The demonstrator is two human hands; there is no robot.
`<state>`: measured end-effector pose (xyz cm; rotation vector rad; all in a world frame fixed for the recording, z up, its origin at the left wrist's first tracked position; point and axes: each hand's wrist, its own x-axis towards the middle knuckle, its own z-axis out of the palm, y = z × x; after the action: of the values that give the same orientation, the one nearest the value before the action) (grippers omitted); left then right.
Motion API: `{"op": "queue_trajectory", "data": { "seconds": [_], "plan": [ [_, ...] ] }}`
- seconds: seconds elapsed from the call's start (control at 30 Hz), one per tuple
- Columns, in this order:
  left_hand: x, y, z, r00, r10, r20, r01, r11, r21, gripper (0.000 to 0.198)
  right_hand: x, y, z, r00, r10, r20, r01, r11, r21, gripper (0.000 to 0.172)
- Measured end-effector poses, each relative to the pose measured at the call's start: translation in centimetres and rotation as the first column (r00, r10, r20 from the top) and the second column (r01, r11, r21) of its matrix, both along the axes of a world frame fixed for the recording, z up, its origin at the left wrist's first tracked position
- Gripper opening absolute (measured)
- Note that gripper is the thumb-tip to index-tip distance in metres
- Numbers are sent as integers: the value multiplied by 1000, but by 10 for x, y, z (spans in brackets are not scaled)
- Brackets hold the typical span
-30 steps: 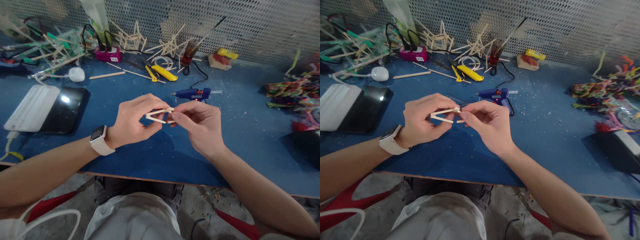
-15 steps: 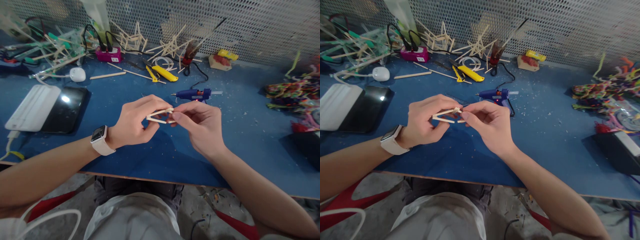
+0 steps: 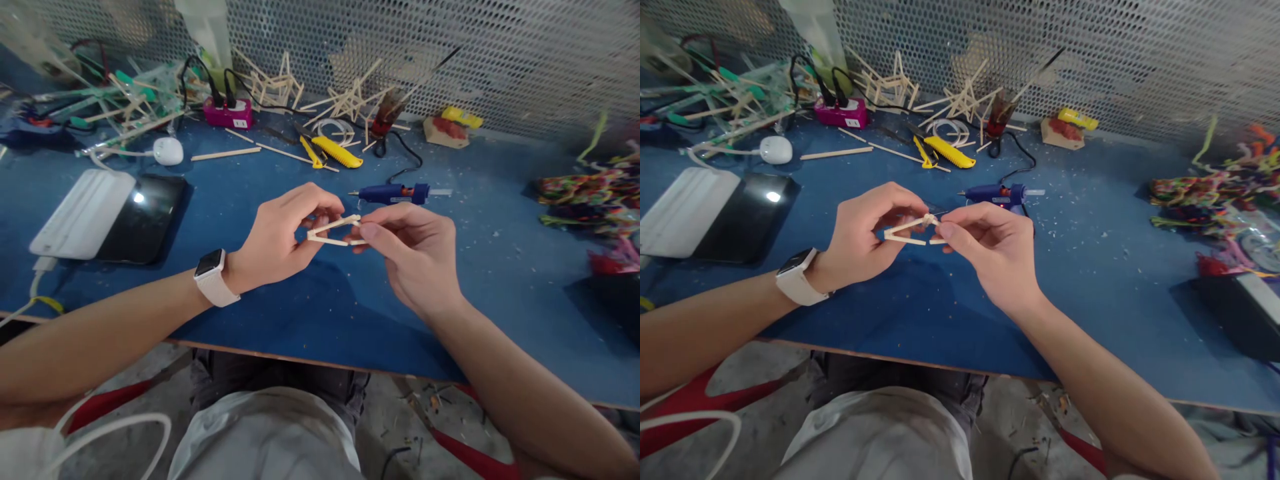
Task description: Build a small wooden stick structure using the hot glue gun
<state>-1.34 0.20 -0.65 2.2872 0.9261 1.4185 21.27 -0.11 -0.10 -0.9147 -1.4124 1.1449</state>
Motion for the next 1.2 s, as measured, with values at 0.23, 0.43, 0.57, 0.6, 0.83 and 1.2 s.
{"op": "queue_trajectory", "data": {
  "seconds": [0.23,0.43,0.57,0.6,0.83,1.2],
  "plan": [
    [-3,13,-5,997,62,39,-58,994,-92,14,1,3,0,1000,-14,16,14,1000,6,14],
    [-3,14,-3,995,72,69,-59,983,-173,10,1,4,2,1000,-21,21,21,1000,11,14],
    [-3,14,0,995,53,89,-37,984,-174,6,2,4,3,999,-28,45,27,1000,9,14],
    [-3,14,0,995,45,90,-30,985,-170,6,2,4,3,999,-28,45,27,1000,9,15],
    [-5,15,-2,1000,-8,-16,7,1000,-29,19,2,4,3,999,-25,22,25,1000,13,17],
    [-4,12,-6,997,38,-63,-38,999,-1,12,1,1,4,1000,11,-10,-11,1000,-12,21]
  ]
}}
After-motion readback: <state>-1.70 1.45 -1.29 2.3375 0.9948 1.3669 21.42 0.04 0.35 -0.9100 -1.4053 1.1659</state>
